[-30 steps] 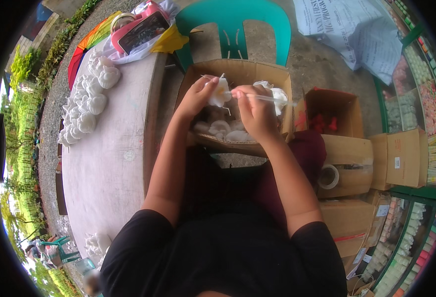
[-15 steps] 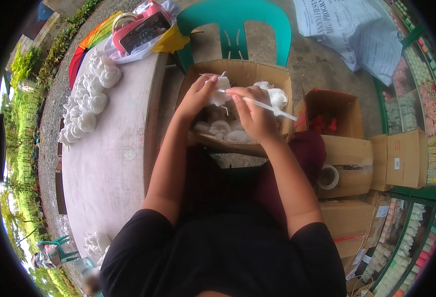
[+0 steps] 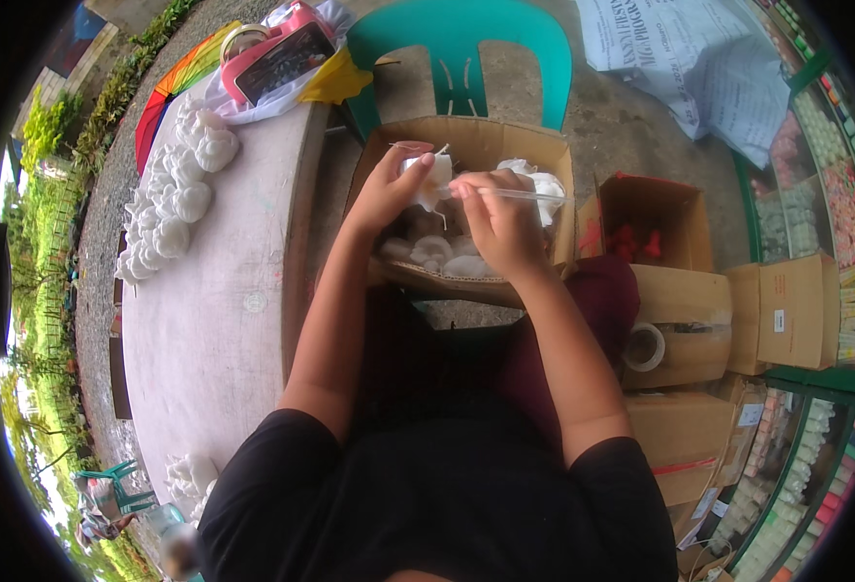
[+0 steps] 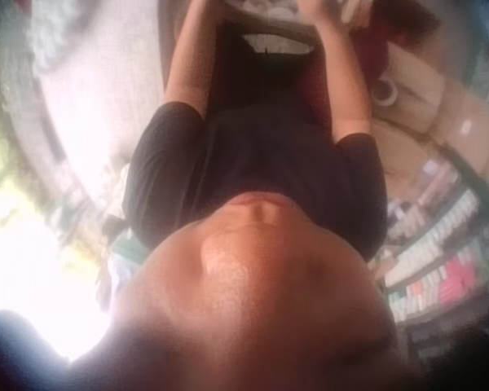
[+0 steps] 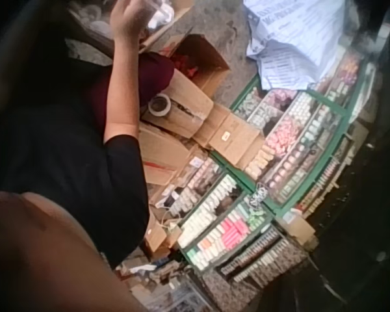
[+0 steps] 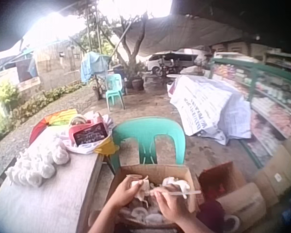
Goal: The person sits at a table and uses a small brush to paint white decorative objects that resemble flowers. They pick each object from a cardboard box, apply paint, and place the finished items on the table.
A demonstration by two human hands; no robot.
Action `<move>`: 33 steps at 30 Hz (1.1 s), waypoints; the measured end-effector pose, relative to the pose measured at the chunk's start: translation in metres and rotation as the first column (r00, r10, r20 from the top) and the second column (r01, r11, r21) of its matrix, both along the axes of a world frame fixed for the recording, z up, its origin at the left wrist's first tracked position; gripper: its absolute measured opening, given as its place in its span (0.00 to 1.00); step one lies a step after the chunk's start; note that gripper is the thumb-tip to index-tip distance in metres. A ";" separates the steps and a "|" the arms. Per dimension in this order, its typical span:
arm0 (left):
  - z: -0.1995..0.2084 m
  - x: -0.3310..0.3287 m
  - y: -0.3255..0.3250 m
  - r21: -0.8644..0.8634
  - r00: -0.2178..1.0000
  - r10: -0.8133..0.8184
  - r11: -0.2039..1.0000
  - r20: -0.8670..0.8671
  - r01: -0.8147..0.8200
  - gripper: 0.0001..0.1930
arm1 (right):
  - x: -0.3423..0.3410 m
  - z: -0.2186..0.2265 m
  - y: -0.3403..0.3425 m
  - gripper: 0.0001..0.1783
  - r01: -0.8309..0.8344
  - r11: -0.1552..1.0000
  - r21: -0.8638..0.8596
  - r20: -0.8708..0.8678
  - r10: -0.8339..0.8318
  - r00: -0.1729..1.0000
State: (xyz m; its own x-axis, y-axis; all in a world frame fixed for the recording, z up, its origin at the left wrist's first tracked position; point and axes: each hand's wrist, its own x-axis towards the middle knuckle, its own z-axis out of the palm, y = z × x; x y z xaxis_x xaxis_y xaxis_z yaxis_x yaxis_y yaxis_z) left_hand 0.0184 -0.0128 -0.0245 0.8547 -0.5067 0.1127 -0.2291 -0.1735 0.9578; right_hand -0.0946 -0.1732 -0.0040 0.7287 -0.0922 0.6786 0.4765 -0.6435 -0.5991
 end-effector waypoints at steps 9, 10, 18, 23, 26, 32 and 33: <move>-0.001 0.000 0.000 -0.017 0.999 0.035 0.999 0.015 -0.035 0.26 | -0.001 -0.004 0.001 0.06 -0.009 0.998 0.055 -0.016 0.010 1.000; 0.000 -0.001 0.000 -0.015 1.000 0.024 1.000 0.013 -0.024 0.26 | 0.000 -0.003 0.001 0.06 -0.009 0.999 0.033 -0.002 0.009 1.000; -0.002 0.001 -0.001 -0.069 0.997 0.004 0.998 -0.073 -0.009 0.23 | -0.001 0.001 0.003 0.05 -0.003 1.000 -0.015 0.053 0.004 0.999; -0.002 0.001 0.000 -0.103 0.991 -0.003 0.995 -0.133 -0.011 0.23 | 0.000 0.000 0.002 0.06 -0.030 0.999 0.010 0.052 0.030 0.998; 0.000 0.001 0.002 -0.083 0.986 -0.031 0.996 -0.165 0.018 0.24 | -0.001 0.001 0.004 0.07 -0.060 0.997 0.043 -0.011 0.060 0.998; 0.000 -0.003 -0.001 -0.005 0.991 -0.051 0.999 -0.121 0.051 0.26 | -0.004 -0.006 0.000 0.09 0.014 0.994 0.110 -0.090 -0.005 0.996; 0.000 -0.003 0.000 0.011 0.992 -0.054 0.998 -0.118 0.055 0.26 | -0.004 -0.007 0.000 0.09 0.027 0.986 0.164 -0.093 -0.012 0.996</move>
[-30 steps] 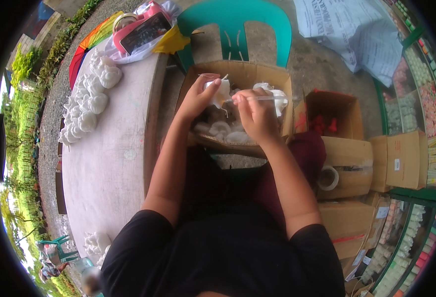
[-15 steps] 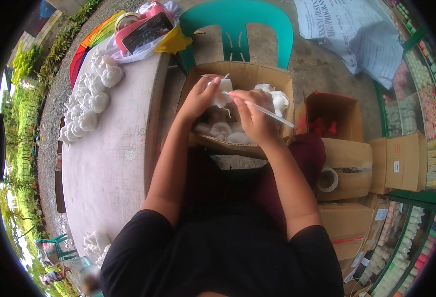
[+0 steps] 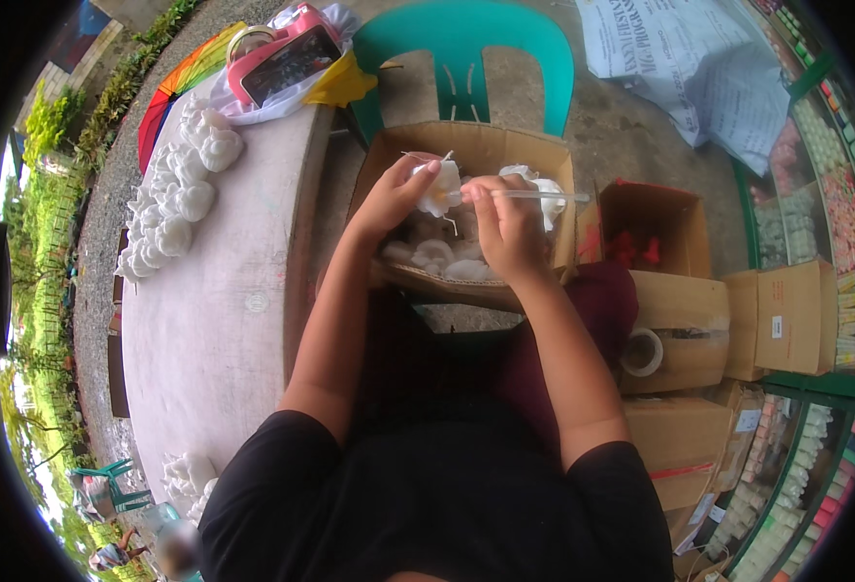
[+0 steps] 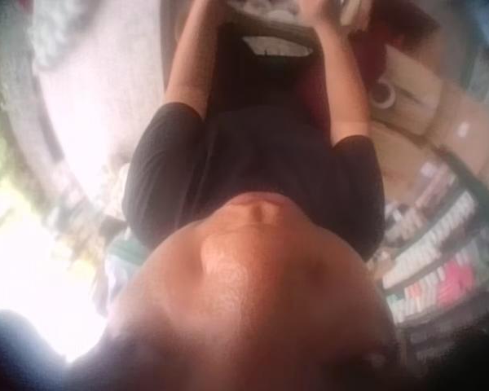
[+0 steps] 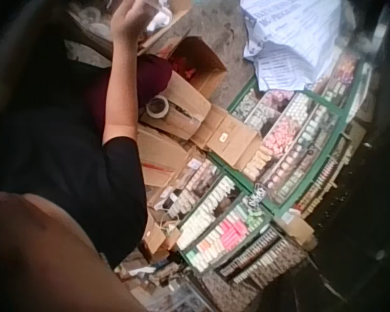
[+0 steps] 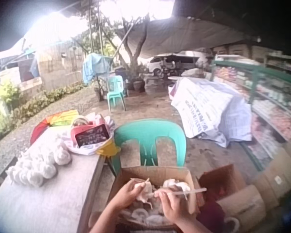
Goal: The person sits at a table and uses a small brush to paint white decorative objects that resemble flowers. They pick each object from a cardboard box, apply paint, and place the finished items on the table.
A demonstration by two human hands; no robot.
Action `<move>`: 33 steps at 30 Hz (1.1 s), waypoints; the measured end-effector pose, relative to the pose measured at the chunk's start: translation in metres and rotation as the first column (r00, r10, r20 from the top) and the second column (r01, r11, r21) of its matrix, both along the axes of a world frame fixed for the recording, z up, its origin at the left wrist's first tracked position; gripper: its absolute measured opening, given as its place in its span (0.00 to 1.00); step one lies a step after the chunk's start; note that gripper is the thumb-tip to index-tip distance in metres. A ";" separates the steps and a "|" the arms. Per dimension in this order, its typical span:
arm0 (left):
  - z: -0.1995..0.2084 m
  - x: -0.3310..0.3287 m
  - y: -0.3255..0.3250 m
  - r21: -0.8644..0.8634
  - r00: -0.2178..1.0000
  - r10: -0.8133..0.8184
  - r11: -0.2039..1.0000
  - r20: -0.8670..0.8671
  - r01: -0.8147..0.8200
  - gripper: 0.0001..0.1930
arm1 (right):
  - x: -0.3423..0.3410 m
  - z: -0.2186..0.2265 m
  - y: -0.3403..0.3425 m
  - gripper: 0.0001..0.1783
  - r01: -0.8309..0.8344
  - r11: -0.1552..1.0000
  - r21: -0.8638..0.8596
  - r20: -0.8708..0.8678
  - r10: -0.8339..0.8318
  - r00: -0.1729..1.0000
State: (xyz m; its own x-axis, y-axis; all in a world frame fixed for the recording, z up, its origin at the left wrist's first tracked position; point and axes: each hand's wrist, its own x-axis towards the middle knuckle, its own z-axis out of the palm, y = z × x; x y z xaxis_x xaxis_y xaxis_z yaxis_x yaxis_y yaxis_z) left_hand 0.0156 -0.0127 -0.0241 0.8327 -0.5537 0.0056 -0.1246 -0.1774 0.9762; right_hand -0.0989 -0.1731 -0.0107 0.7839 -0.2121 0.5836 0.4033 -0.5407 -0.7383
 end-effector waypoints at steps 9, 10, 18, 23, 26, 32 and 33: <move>0.007 -0.001 0.003 -0.007 0.996 0.093 0.996 -0.005 -0.093 0.23 | 0.002 0.010 0.005 0.09 0.037 0.994 -0.105 0.090 -0.027 0.996; 0.009 0.002 0.002 -0.003 0.995 0.099 0.995 0.003 -0.099 0.23 | 0.003 0.008 0.003 0.09 0.013 0.993 -0.115 0.057 -0.007 0.998; 0.006 0.001 0.000 -0.054 0.992 0.121 0.991 0.037 -0.119 0.22 | -0.001 0.010 0.001 0.07 0.021 0.993 -0.119 0.082 -0.011 0.997; 0.005 0.002 0.001 -0.054 0.991 0.134 0.990 0.013 -0.133 0.22 | -0.002 0.012 0.004 0.07 0.016 0.988 -0.157 0.063 -0.006 0.998; 0.003 0.002 -0.001 -0.034 0.992 0.127 0.991 0.014 -0.127 0.22 | -0.005 0.011 0.002 0.07 0.018 0.991 -0.134 0.076 -0.007 0.997; -0.001 0.000 -0.001 -0.037 0.998 0.055 0.998 0.039 -0.053 0.23 | -0.006 0.007 0.005 0.09 -0.115 0.987 0.115 -0.073 0.123 0.990; -0.001 -0.001 -0.001 -0.028 0.998 0.048 0.998 0.043 -0.047 0.23 | -0.006 0.007 0.005 0.09 -0.101 0.985 0.139 -0.041 0.107 0.993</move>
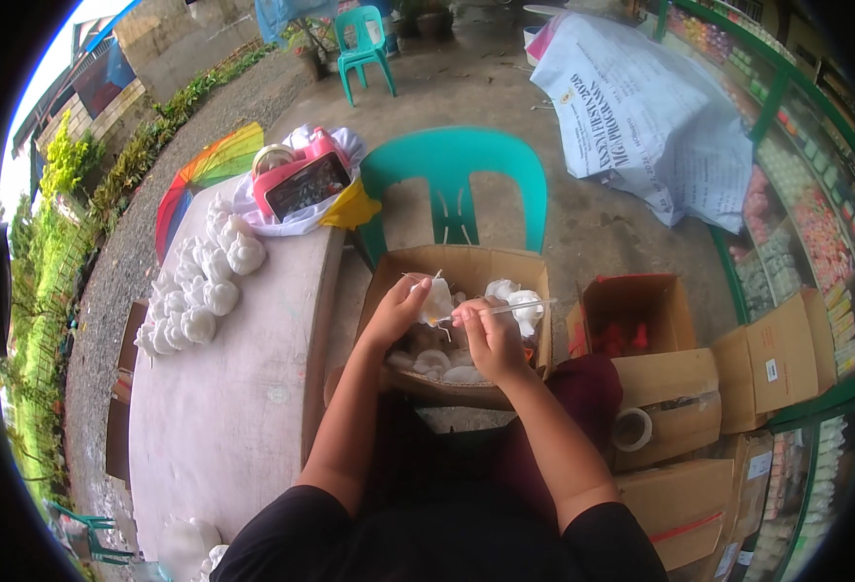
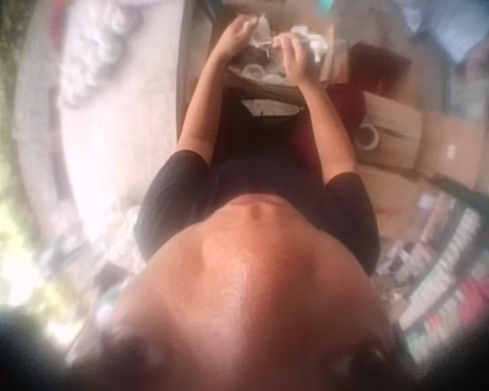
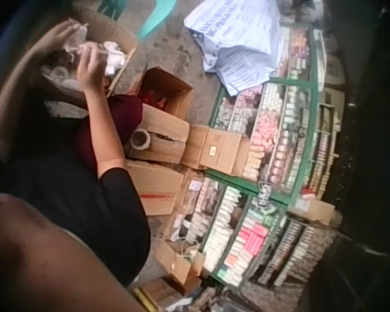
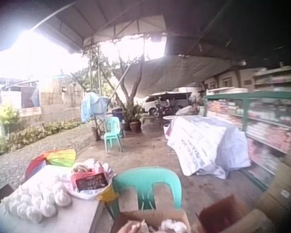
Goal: The person sits at a table and uses a small brush to paint white decorative objects that resemble flowers. They pick each object from a cardboard box, apply paint, and place the finished items on the table.
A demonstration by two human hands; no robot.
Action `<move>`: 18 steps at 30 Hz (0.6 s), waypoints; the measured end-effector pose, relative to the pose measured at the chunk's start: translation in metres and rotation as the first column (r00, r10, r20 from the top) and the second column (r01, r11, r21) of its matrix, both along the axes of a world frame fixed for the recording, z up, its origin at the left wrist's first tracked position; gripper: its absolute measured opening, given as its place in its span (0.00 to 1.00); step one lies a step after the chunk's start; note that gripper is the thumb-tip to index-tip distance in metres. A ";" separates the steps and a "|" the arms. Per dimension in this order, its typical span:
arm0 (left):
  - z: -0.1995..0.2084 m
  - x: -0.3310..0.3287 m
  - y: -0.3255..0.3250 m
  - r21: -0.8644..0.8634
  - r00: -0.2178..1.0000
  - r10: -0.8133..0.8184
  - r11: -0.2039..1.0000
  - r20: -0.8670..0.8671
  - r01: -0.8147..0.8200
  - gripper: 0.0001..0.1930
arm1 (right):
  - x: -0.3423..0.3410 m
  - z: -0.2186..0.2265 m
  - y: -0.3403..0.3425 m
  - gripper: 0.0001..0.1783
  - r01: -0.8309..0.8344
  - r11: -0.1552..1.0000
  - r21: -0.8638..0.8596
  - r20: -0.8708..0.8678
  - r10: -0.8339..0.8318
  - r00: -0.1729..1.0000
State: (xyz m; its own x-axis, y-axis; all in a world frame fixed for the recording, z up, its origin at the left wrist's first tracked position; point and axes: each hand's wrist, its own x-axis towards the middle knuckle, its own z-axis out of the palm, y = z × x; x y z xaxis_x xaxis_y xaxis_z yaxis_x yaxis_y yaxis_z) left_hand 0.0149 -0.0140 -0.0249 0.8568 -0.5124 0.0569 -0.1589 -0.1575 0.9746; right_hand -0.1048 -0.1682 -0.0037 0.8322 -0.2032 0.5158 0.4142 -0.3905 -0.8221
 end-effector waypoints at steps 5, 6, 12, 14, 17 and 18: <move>0.002 0.001 0.001 -0.004 0.999 0.019 1.000 0.038 -0.019 0.23 | 0.002 0.005 0.000 0.07 0.040 0.972 -0.231 0.131 -0.010 0.991; 0.001 0.001 0.001 -0.007 0.999 0.022 1.000 0.047 -0.022 0.23 | 0.002 0.005 -0.001 0.06 0.061 0.964 -0.260 0.142 -0.024 0.990; 0.007 0.002 0.002 -0.044 0.995 0.039 0.998 -0.092 -0.043 0.24 | 0.002 0.008 -0.001 0.04 0.193 0.914 -0.357 0.238 -0.111 0.965; 0.005 0.002 0.002 -0.063 0.981 0.052 0.996 -0.188 -0.065 0.25 | 0.002 0.007 -0.002 0.04 0.245 0.899 -0.363 0.254 -0.157 0.954; 0.007 0.003 0.004 -0.045 0.986 0.052 0.997 -0.159 -0.060 0.27 | 0.004 0.005 -0.001 0.04 0.182 0.917 -0.355 0.276 -0.084 0.957; 0.008 0.001 0.003 -0.047 0.986 0.059 0.997 -0.157 -0.067 0.27 | 0.004 0.003 -0.002 0.04 0.152 0.913 -0.379 0.267 -0.050 0.962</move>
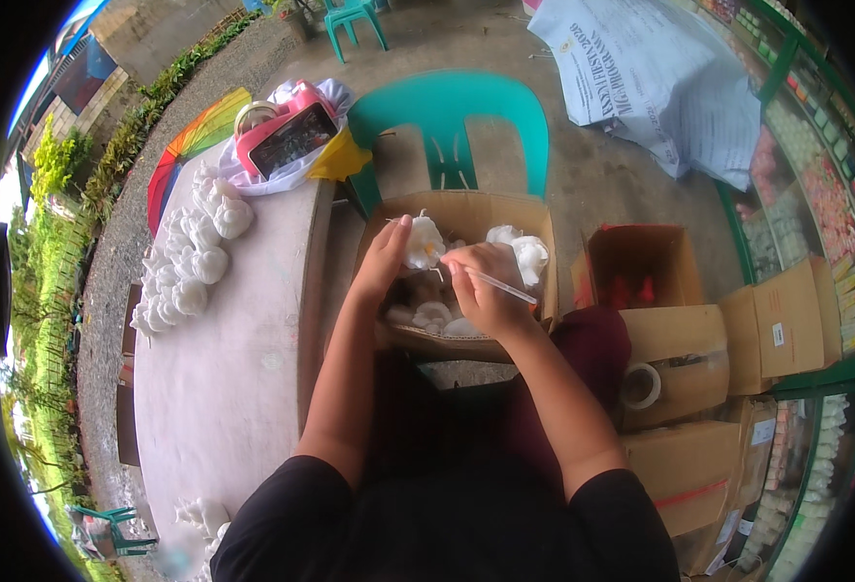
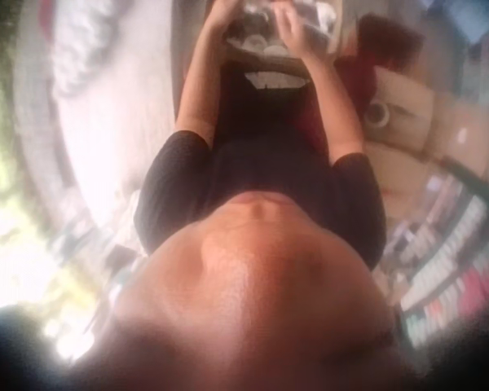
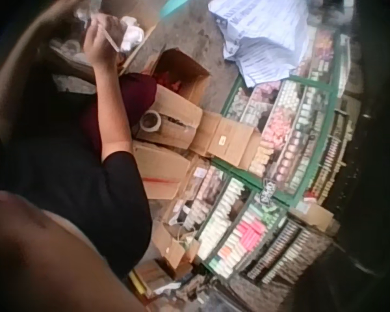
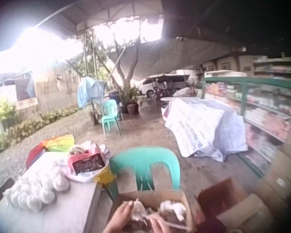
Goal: The person sits at a table and uses a small brush to paint white decorative objects that resemble flowers. They pick each object from a cardboard box, apply paint, and place the finished items on the table.
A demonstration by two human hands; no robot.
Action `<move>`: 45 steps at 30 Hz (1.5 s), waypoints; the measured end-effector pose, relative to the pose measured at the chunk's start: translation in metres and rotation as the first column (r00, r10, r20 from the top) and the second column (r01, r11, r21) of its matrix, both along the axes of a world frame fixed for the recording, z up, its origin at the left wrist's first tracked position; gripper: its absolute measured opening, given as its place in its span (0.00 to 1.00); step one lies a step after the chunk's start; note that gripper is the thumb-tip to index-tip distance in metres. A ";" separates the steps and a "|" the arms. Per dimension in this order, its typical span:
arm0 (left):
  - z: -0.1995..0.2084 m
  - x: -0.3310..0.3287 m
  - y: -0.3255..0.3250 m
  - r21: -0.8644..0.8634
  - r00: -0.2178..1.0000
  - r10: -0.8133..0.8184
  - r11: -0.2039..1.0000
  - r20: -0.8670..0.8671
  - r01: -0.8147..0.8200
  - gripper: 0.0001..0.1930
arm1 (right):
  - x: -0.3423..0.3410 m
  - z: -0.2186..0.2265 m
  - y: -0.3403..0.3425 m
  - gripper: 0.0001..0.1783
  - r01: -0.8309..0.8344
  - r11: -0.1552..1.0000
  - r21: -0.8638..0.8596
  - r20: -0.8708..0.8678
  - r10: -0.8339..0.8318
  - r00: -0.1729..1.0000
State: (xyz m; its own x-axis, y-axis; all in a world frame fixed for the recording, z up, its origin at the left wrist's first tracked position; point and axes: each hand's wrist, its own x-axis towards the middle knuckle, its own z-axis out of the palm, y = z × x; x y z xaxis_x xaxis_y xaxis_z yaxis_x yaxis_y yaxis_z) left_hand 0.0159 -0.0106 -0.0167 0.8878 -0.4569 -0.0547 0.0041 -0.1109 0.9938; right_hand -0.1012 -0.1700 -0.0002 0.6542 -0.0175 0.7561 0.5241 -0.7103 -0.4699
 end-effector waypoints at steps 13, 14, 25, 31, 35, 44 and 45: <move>0.007 -0.001 0.001 -0.161 0.948 -0.031 0.987 -0.318 -0.022 0.27 | 0.002 -0.005 -0.002 0.06 -0.059 0.928 0.368 -0.086 0.097 0.992; 0.009 -0.002 0.001 -0.159 0.945 -0.063 0.987 -0.320 0.012 0.27 | 0.004 -0.007 -0.005 0.07 0.013 0.956 0.293 -0.077 0.010 0.997; 0.008 -0.002 0.005 -0.182 0.905 -0.068 0.983 -0.420 -0.010 0.30 | -0.002 -0.011 -0.013 0.09 -0.089 0.887 0.453 -0.119 0.159 0.980; -0.004 0.004 0.007 -0.109 0.941 -0.064 0.994 -0.332 0.029 0.32 | -0.002 -0.011 -0.013 0.10 -0.169 0.856 0.488 -0.024 0.206 0.978; -0.007 0.004 0.006 -0.067 0.974 -0.033 0.998 -0.223 0.018 0.33 | 0.000 -0.010 -0.013 0.10 -0.154 0.908 0.389 -0.057 0.191 0.980; -0.010 0.007 0.004 0.110 0.997 -0.054 0.992 -0.062 0.061 0.30 | 0.007 -0.011 -0.006 0.02 0.029 0.994 0.103 0.043 -0.034 0.998; -0.014 0.008 0.004 0.129 0.998 -0.033 0.991 -0.054 0.040 0.30 | 0.008 -0.010 -0.005 0.02 -0.007 0.992 0.122 0.065 -0.001 0.998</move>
